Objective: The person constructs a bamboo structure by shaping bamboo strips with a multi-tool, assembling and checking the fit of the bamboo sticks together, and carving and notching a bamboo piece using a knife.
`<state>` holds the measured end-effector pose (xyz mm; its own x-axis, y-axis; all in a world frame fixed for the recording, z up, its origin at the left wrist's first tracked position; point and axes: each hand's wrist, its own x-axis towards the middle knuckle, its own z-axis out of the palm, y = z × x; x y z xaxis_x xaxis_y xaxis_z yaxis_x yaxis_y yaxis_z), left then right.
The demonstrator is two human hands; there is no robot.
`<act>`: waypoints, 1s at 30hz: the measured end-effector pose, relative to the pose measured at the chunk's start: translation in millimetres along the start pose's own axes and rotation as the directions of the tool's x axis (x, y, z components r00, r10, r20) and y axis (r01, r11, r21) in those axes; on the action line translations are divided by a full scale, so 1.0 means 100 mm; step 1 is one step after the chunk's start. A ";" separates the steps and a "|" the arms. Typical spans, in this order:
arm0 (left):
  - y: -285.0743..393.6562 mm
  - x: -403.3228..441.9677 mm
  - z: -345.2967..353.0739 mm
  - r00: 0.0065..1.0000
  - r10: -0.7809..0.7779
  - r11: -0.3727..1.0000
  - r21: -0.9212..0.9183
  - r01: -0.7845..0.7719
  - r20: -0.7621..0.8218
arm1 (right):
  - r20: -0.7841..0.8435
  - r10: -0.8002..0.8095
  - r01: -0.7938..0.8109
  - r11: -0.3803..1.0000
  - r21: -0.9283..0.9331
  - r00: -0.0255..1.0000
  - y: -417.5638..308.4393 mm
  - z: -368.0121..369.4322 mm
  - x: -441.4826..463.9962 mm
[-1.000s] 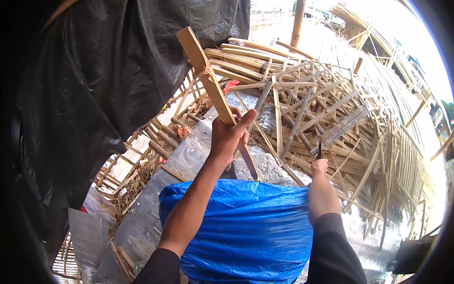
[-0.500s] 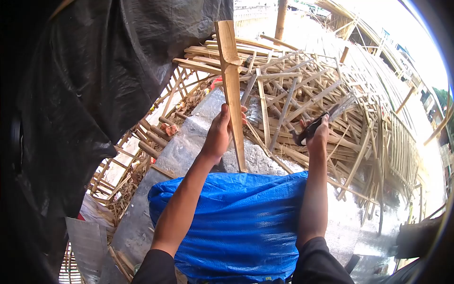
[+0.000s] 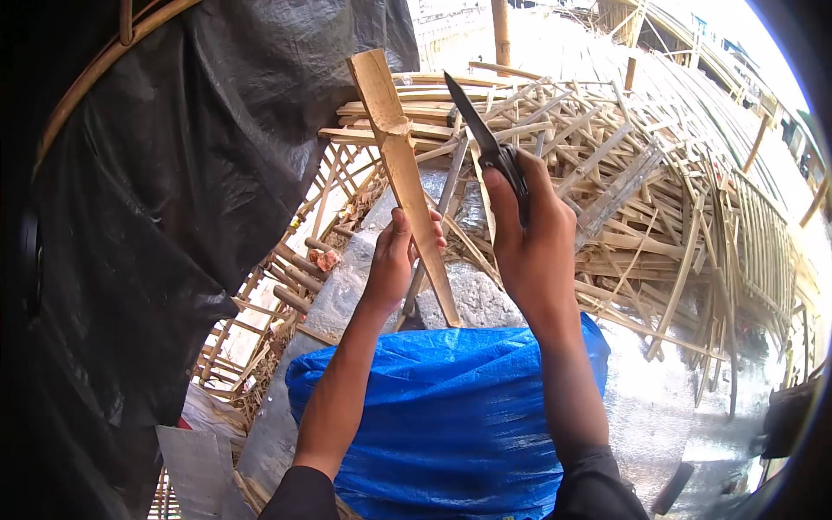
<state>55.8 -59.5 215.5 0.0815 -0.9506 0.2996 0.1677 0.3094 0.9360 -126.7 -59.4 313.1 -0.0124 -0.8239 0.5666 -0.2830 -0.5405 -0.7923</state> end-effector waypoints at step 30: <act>0.00 -0.07 0.14 0.997 0.062 0.998 0.002 -0.062 0.046 | 0.093 -0.238 0.254 0.862 -0.440 0.967 -0.89 -0.13 0.16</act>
<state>41.4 -53.0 215.8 0.0465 -0.9296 0.3655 0.1606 0.3681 0.9158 -114.2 -22.1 395.8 0.1441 -0.6841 0.7150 -0.6688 -0.5999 -0.4392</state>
